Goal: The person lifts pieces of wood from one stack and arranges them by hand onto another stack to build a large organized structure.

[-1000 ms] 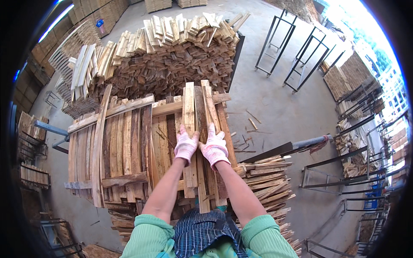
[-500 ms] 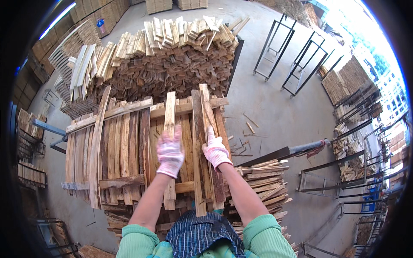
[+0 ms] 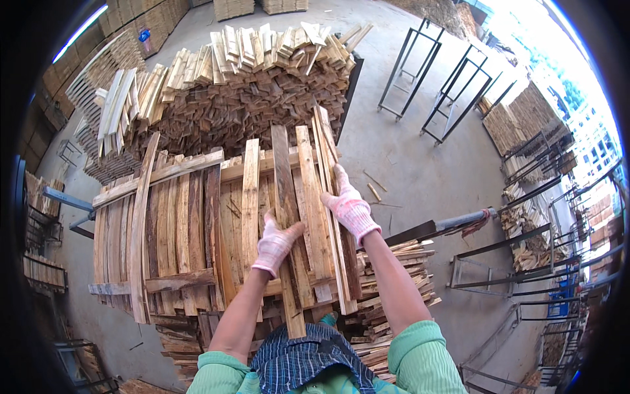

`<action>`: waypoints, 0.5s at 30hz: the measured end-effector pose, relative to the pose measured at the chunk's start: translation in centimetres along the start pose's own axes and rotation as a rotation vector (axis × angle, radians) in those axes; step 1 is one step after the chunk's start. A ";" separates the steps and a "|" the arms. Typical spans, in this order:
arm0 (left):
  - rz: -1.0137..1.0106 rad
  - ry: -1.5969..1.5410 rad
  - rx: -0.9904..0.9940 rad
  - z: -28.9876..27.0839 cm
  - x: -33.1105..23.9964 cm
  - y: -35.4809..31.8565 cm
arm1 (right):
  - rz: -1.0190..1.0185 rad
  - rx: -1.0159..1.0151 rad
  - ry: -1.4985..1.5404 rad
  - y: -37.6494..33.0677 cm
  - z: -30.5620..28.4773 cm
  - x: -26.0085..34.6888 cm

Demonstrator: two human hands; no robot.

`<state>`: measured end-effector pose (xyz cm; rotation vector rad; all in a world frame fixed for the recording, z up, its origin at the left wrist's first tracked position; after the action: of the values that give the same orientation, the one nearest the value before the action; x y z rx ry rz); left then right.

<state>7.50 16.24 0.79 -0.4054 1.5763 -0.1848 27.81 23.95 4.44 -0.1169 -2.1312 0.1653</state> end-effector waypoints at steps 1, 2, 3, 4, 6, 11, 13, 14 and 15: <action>0.041 0.183 -0.075 -0.9 -1.1 0.6 | -0.070 -0.038 -0.039 0.0 0.0 1.4; -0.004 0.124 -0.030 -1.6 -1.6 0.3 | -0.099 -0.061 -0.078 0.5 0.8 1.3; -0.094 0.062 -0.040 -2.2 -1.9 -0.4 | -0.129 -0.083 -0.118 1.2 1.8 0.7; -0.180 0.003 -0.051 -2.6 -3.2 -1.2 | -0.161 -0.108 -0.154 1.9 2.7 0.7; -0.099 -0.121 -0.130 -4.3 -2.4 -1.3 | 0.035 -0.042 -0.415 2.0 6.9 2.0; -0.090 -0.282 -0.009 -8.8 -5.4 -3.7 | 0.301 -0.064 -0.303 2.5 9.2 -1.5; -0.053 -0.245 -0.018 -12.2 -7.8 -4.7 | 0.137 0.005 -0.530 2.7 9.2 -0.9; 0.063 -0.132 -0.055 -14.8 -8.5 -4.6 | 0.138 -0.005 -0.530 2.5 9.3 -0.3; 0.030 -0.124 -0.078 -17.3 -9.0 -5.3 | 0.146 0.014 -0.510 1.6 9.4 -0.1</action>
<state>-8.84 12.40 11.96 -0.4454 1.4700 -0.0742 19.97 24.83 -0.86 -0.2438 -2.6288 0.3235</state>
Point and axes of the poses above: each hand's wrist, its own y-axis towards the middle knuckle, its own z-axis out of the palm, x = y × z, the point moved 4 cm from there along y, towards the middle knuckle, and after that the axes turned 5 degrees about -x, right-handed, at the moved point
